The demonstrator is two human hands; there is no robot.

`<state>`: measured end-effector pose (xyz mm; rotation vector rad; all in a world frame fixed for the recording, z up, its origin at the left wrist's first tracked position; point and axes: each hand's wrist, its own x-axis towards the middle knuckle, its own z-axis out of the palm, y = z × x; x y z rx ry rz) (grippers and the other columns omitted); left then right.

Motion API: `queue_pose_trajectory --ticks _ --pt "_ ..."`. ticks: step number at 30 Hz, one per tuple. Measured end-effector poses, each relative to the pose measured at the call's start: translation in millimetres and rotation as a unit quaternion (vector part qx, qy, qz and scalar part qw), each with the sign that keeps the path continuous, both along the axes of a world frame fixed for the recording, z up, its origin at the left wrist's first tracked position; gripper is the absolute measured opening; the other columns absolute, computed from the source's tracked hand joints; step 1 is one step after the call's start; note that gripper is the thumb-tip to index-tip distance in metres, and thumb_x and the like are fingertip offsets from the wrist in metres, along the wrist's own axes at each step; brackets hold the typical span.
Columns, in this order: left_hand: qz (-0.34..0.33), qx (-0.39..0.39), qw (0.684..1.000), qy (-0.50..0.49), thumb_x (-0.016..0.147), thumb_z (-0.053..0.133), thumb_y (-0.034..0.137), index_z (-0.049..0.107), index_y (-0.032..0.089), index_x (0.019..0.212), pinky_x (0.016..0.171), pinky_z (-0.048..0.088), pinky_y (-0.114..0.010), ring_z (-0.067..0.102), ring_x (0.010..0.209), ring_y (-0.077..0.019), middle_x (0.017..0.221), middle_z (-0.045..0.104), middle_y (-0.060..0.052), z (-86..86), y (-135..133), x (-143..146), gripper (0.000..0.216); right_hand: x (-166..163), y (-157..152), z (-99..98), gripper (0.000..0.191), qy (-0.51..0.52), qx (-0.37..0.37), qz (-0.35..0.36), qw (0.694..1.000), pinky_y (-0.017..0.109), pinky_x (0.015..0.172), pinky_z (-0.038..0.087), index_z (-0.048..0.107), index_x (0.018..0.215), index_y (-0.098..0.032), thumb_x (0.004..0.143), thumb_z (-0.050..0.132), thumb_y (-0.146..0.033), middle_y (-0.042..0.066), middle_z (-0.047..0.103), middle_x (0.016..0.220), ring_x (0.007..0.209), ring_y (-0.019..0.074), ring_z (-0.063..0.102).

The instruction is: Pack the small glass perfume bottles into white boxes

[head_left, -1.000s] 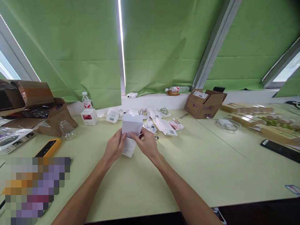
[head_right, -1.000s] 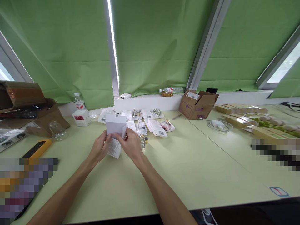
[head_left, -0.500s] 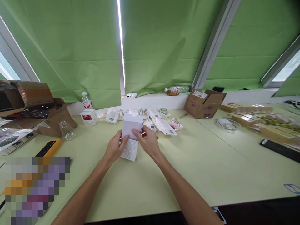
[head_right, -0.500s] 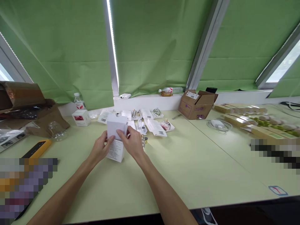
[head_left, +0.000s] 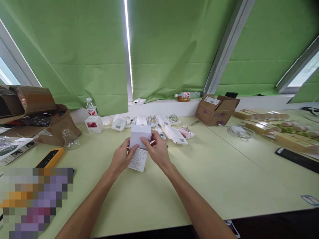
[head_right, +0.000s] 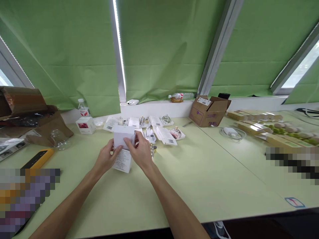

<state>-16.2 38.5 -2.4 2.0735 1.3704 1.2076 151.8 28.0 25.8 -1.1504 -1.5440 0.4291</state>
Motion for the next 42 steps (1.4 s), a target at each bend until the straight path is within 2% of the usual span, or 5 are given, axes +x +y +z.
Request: queue_pose_trajectory --ticks 3,15,22,27,42 --pt "0.000 0.001 1.000 0.002 0.091 0.045 0.048 0.051 0.022 0.119 0.069 0.051 -0.030 0.064 0.079 -0.0186 0.101 0.068 -0.005 0.8 -0.6 0.2 0.038 -0.2 -1.1 2.2 0.039 0.018 0.020 -0.003 1.000 0.025 0.053 0.044 0.053 0.116 -0.022 0.087 0.053 -0.047 0.003 0.066 0.088 0.068 0.0155 0.060" --pt "0.008 0.008 1.000 -0.001 0.090 0.048 0.048 0.050 0.023 0.121 0.064 0.051 -0.027 0.063 0.077 -0.0164 0.102 0.067 -0.004 -1.3 0.7 -0.8 0.040 -0.2 -1.0 1.7 0.031 0.006 0.036 0.003 0.999 0.024 0.055 0.046 0.054 0.112 -0.021 0.089 0.050 -0.042 0.004 0.066 0.088 0.071 0.0153 0.060" --pt "0.013 0.006 1.000 -0.002 0.089 0.049 0.049 0.050 0.022 0.121 0.064 0.051 -0.027 0.063 0.075 -0.0164 0.099 0.067 -0.005 -2.1 1.0 -0.5 0.041 0.7 1.7 -3.7 0.024 -0.041 0.022 -0.005 0.999 0.025 0.054 0.043 0.056 0.090 -0.020 0.090 0.049 -0.043 0.000 0.061 0.073 0.060 0.0131 0.055" --pt "0.016 0.009 1.000 0.001 0.089 0.049 0.048 0.050 0.023 0.121 0.065 0.052 -0.028 0.063 0.074 -0.0161 0.099 0.067 -0.005 -0.5 0.6 -0.1 0.041 -0.5 -0.4 -2.3 0.025 -0.031 0.039 -0.006 0.999 0.025 0.056 0.045 0.057 0.103 -0.022 0.091 0.048 -0.041 0.002 0.065 0.083 0.067 0.0149 0.058" --pt "0.067 0.024 0.997 0.011 0.085 0.053 0.053 0.049 0.022 0.119 0.060 0.051 -0.028 0.064 0.068 -0.0165 0.093 0.067 -0.004 -0.9 2.1 -2.1 0.046 -1.4 -1.9 -1.7 0.020 -0.051 0.095 0.014 0.994 0.027 0.063 0.052 0.064 0.101 -0.022 0.090 0.050 -0.030 0.006 0.065 0.101 0.093 0.0190 0.060"
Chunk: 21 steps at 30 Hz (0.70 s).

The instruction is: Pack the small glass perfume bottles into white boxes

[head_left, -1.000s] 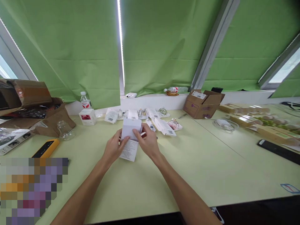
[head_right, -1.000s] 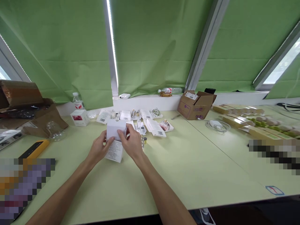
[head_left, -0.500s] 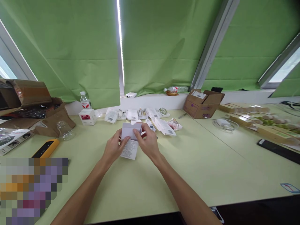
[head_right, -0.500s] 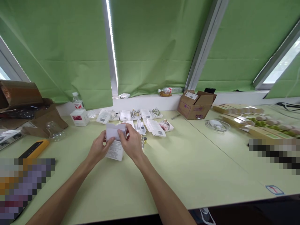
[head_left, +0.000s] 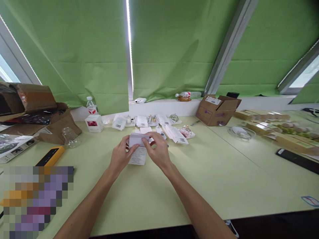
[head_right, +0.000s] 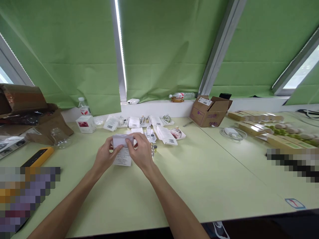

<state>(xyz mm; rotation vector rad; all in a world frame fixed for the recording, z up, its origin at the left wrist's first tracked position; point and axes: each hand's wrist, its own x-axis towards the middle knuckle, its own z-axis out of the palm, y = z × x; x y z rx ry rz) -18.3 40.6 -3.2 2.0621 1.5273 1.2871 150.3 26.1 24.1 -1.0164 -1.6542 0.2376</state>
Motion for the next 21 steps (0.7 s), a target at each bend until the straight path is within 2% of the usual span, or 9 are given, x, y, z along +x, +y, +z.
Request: queue_pose_trajectory --ticks 4,9,12,17,21 --pt "0.022 0.011 1.000 0.005 0.079 0.059 0.056 0.050 0.022 0.115 0.061 0.050 -0.029 0.064 0.067 -0.0175 0.087 0.066 -0.002 0.1 1.2 -1.0 0.050 -0.2 0.9 -0.2 0.015 -0.013 0.030 -0.010 0.999 0.032 0.074 0.053 0.065 0.092 -0.022 0.089 0.052 -0.028 0.007 0.065 0.102 0.099 0.0210 0.058" --pt "0.029 0.015 0.999 0.008 0.075 0.064 0.057 0.051 0.023 0.111 0.061 0.050 -0.029 0.062 0.066 -0.0165 0.086 0.065 0.000 0.9 1.0 -1.0 0.051 -1.5 -0.6 0.5 0.010 -0.023 0.061 -0.026 0.998 0.039 0.089 0.047 0.061 0.080 -0.022 0.087 0.055 -0.026 0.007 0.066 0.104 0.103 0.0228 0.057" --pt "0.029 0.022 0.999 0.011 0.072 0.066 0.058 0.051 0.023 0.110 0.061 0.050 -0.028 0.062 0.067 -0.0162 0.086 0.064 0.000 0.4 1.2 -1.2 0.053 -2.1 -1.4 0.7 0.009 -0.028 0.065 -0.027 0.997 0.037 0.087 0.047 0.062 0.083 -0.022 0.087 0.054 -0.025 0.007 0.066 0.104 0.101 0.0224 0.058" --pt "0.022 0.021 0.999 0.011 0.073 0.066 0.058 0.050 0.024 0.110 0.062 0.050 -0.028 0.061 0.066 -0.0152 0.088 0.064 0.000 -0.4 1.3 -1.9 0.053 -1.7 -0.3 -1.8 0.013 -0.052 0.030 -0.015 0.998 0.036 0.080 0.048 0.064 0.083 -0.022 0.088 0.052 -0.027 0.007 0.067 0.099 0.095 0.0226 0.059" --pt "0.025 0.017 0.999 0.013 0.074 0.065 0.057 0.048 0.025 0.113 0.064 0.050 -0.028 0.061 0.068 -0.0152 0.093 0.065 0.000 -1.0 1.5 -2.4 0.053 -2.1 0.0 -3.2 0.012 -0.050 0.044 -0.005 0.998 0.035 0.081 0.048 0.065 0.091 -0.022 0.087 0.054 -0.025 0.006 0.067 0.100 0.097 0.0219 0.058"
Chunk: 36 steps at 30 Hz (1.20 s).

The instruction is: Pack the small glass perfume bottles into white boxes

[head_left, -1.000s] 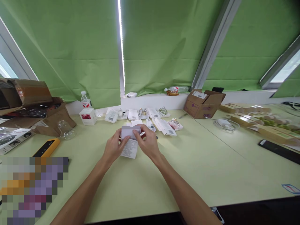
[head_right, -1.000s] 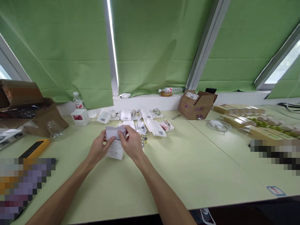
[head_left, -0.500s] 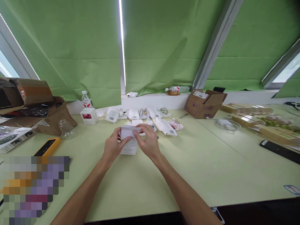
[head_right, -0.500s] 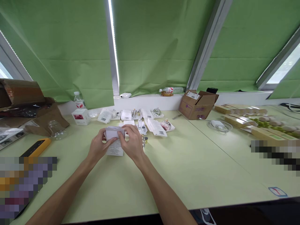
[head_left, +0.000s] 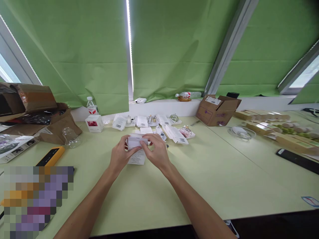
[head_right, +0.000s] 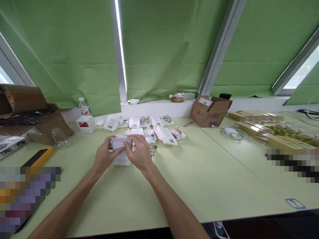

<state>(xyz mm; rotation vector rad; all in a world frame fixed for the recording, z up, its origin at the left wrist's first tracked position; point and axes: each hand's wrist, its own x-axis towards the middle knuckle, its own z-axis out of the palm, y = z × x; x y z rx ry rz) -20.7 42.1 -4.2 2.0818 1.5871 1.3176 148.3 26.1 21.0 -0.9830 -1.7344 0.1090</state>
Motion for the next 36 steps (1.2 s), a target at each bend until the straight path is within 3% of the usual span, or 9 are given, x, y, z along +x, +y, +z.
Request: queue_pose_trajectory --ticks 7,19,26,32,36 --pt "0.004 0.002 1.000 0.007 0.074 0.065 0.056 0.048 0.026 0.114 0.061 0.050 -0.027 0.061 0.068 -0.0151 0.094 0.065 0.000 -0.5 0.6 -0.8 0.053 -0.9 -1.7 -1.0 0.013 -0.031 -0.010 0.001 0.999 0.030 0.068 0.045 0.066 0.091 -0.021 0.088 0.053 -0.024 0.004 0.066 0.082 0.077 0.0185 0.058" --pt "-0.007 0.013 1.000 0.015 0.077 0.065 0.048 0.049 0.027 0.117 0.062 0.050 -0.026 0.061 0.067 -0.0142 0.092 0.061 0.001 -2.8 3.7 -4.2 0.049 -1.7 -0.9 -7.2 0.010 -0.075 -0.008 0.021 0.997 0.027 0.066 0.042 0.067 0.088 -0.020 0.087 0.057 -0.023 0.003 0.067 0.084 0.078 0.0163 0.057" --pt "-0.018 0.017 1.000 0.017 0.076 0.066 0.047 0.050 0.026 0.116 0.063 0.050 -0.026 0.060 0.068 -0.0141 0.089 0.062 0.001 -0.6 2.7 -4.6 0.048 -1.0 -0.8 -5.3 0.026 -0.073 -0.022 0.021 0.997 0.027 0.060 0.039 0.064 0.076 -0.019 0.093 0.050 -0.032 0.003 0.063 0.075 0.067 0.0140 0.053" --pt "-0.019 0.031 0.999 0.033 0.071 0.071 0.032 0.049 0.027 0.116 0.066 0.051 -0.026 0.062 0.072 -0.0147 0.101 0.064 0.000 -1.5 4.1 -5.9 0.050 -1.6 0.2 -7.2 0.015 -0.079 -0.033 0.025 0.996 0.026 0.061 0.039 0.063 0.079 -0.020 0.089 0.053 -0.026 0.002 0.062 0.074 0.066 0.0139 0.052" --pt "-0.024 0.021 0.999 0.040 0.072 0.070 0.031 0.049 0.027 0.117 0.068 0.050 -0.027 0.063 0.075 -0.0160 0.104 0.064 -0.001 -1.0 3.8 -7.2 0.050 -2.8 0.4 -7.8 0.012 -0.082 -0.037 0.027 0.996 0.026 0.061 0.039 0.063 0.081 -0.020 0.088 0.054 -0.023 0.002 0.062 0.076 0.066 0.0137 0.052"
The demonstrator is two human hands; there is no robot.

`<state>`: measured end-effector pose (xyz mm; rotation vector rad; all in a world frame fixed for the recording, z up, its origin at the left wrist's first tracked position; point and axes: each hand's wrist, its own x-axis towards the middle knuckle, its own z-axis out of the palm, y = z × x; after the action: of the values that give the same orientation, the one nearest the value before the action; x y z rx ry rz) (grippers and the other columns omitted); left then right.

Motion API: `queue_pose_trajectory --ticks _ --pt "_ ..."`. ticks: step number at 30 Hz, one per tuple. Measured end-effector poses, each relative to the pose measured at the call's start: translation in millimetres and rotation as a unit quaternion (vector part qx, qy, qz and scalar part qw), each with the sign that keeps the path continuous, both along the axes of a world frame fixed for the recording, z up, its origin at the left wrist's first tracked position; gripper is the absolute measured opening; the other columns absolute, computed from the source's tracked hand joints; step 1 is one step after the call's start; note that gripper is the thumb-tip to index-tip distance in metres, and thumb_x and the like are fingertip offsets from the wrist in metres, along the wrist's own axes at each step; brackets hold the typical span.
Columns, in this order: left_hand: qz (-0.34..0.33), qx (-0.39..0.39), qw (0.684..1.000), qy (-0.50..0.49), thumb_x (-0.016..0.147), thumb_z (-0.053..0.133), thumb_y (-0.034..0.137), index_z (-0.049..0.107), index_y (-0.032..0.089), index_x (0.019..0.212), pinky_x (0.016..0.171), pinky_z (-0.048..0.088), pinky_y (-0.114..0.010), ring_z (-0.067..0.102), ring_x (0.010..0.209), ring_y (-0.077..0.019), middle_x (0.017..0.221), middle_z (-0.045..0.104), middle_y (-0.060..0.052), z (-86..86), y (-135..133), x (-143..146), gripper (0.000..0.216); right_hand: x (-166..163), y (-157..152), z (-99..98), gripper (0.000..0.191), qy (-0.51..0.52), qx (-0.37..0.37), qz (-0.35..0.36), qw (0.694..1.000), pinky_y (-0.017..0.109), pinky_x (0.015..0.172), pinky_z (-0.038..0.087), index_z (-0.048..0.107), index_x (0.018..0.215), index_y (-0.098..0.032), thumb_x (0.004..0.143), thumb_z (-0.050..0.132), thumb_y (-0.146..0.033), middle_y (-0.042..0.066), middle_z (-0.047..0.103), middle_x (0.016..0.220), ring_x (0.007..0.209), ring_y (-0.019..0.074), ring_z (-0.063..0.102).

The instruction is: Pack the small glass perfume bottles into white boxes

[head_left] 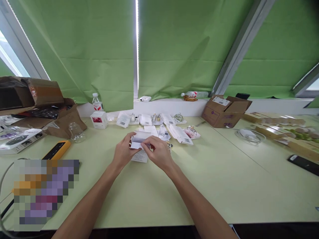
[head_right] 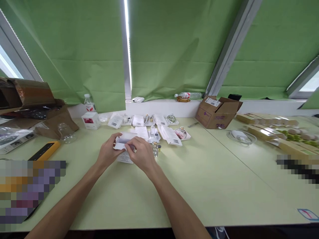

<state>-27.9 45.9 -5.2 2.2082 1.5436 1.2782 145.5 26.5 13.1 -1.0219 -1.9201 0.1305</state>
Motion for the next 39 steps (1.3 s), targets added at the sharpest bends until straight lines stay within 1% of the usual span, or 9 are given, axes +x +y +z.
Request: queue_pose_trajectory --ticks 5,8,11,14,19,22,27,33,39 --pt "0.000 -0.006 1.000 0.008 0.073 0.070 0.031 0.048 0.028 0.119 0.068 0.050 -0.028 0.062 0.077 -0.0163 0.109 0.064 0.000 1.8 -1.5 0.1 0.051 -0.1 0.0 -0.2 0.013 0.001 -0.005 0.002 1.000 0.026 0.060 0.038 0.063 0.079 -0.020 0.088 0.054 -0.024 0.001 0.062 0.076 0.064 0.0130 0.051" --pt "-0.002 -0.009 1.000 0.029 0.074 0.069 0.039 0.046 0.028 0.122 0.069 0.049 -0.030 0.063 0.081 -0.0183 0.117 0.062 -0.002 2.3 -1.3 -0.4 0.054 -0.4 -0.7 -0.3 0.011 -0.002 -0.008 0.001 1.000 0.026 0.061 0.039 0.064 0.082 -0.021 0.088 0.055 -0.025 0.001 0.063 0.077 0.066 0.0135 0.052" --pt "-0.011 -0.022 0.998 0.051 0.069 0.072 0.051 0.043 0.028 0.126 0.074 0.049 -0.033 0.062 0.094 -0.0235 0.126 0.058 -0.004 2.5 -0.4 -2.5 0.068 -0.5 -1.1 -0.1 0.008 -0.007 -0.010 0.001 1.000 0.026 0.062 0.040 0.064 0.085 -0.021 0.088 0.057 -0.025 0.001 0.064 0.079 0.070 0.0142 0.054" --pt "-0.032 -0.048 0.998 0.041 0.061 0.076 0.056 0.042 0.028 0.128 0.075 0.050 -0.034 0.061 0.093 -0.0241 0.124 0.058 -0.005 2.6 0.6 -4.7 0.080 0.4 -0.9 0.6 0.007 -0.015 -0.014 0.002 1.000 0.026 0.062 0.040 0.063 0.087 -0.021 0.087 0.057 -0.024 0.001 0.065 0.082 0.073 0.0147 0.056" --pt "-0.052 -0.049 0.997 -0.041 0.087 0.051 0.051 0.046 0.025 0.124 0.073 0.051 -0.030 0.061 0.082 -0.0167 0.111 0.062 -0.004 3.9 -0.2 -2.3 0.046 1.2 -1.8 1.8 0.008 -0.033 -0.017 -0.004 0.999 0.026 0.064 0.041 0.063 0.094 -0.022 0.088 0.057 -0.023 0.002 0.065 0.090 0.078 0.0160 0.058" --pt "-0.051 -0.013 0.998 -0.044 0.089 0.051 0.046 0.049 0.024 0.121 0.071 0.051 -0.029 0.061 0.085 -0.0167 0.113 0.061 -0.005 6.2 -2.4 0.3 0.039 1.0 -2.2 1.1 0.011 -0.038 -0.018 -0.002 0.999 0.027 0.066 0.043 0.063 0.097 -0.023 0.088 0.056 -0.021 0.002 0.064 0.092 0.080 0.0168 0.059" --pt "-0.088 0.034 0.996 0.002 0.091 0.048 0.038 0.056 0.025 0.113 0.072 0.052 -0.027 0.060 0.095 -0.0182 0.112 0.059 -0.006 8.7 -4.3 0.4 0.027 1.8 1.0 -2.1 0.018 -0.031 -0.019 0.000 0.999 0.029 0.067 0.047 0.063 0.104 -0.024 0.088 0.055 -0.022 0.004 0.063 0.095 0.085 0.0186 0.059" --pt "-0.069 0.035 0.997 -0.023 0.087 0.056 0.040 0.054 0.024 0.112 0.074 0.054 -0.028 0.060 0.094 -0.0170 0.113 0.060 -0.005 4.0 -0.4 -0.2 0.029 2.4 5.6 -5.3 0.015 -0.025 -0.009 -0.006 1.000 0.031 0.071 0.051 0.063 0.102 -0.022 0.088 0.055 -0.023 0.007 0.061 0.102 0.093 0.0200 0.059" --pt "-0.065 0.005 0.995 -0.077 0.080 0.064 0.045 0.051 0.024 0.116 0.069 0.054 -0.028 0.061 0.082 -0.0149 0.112 0.061 -0.004 5.3 0.7 -0.1 0.043 2.6 3.4 -5.6 0.014 -0.025 -0.011 -0.045 0.999 0.031 0.068 0.052 0.064 0.098 -0.021 0.086 0.058 -0.024 0.008 0.056 0.121 0.097 0.0209 0.060"
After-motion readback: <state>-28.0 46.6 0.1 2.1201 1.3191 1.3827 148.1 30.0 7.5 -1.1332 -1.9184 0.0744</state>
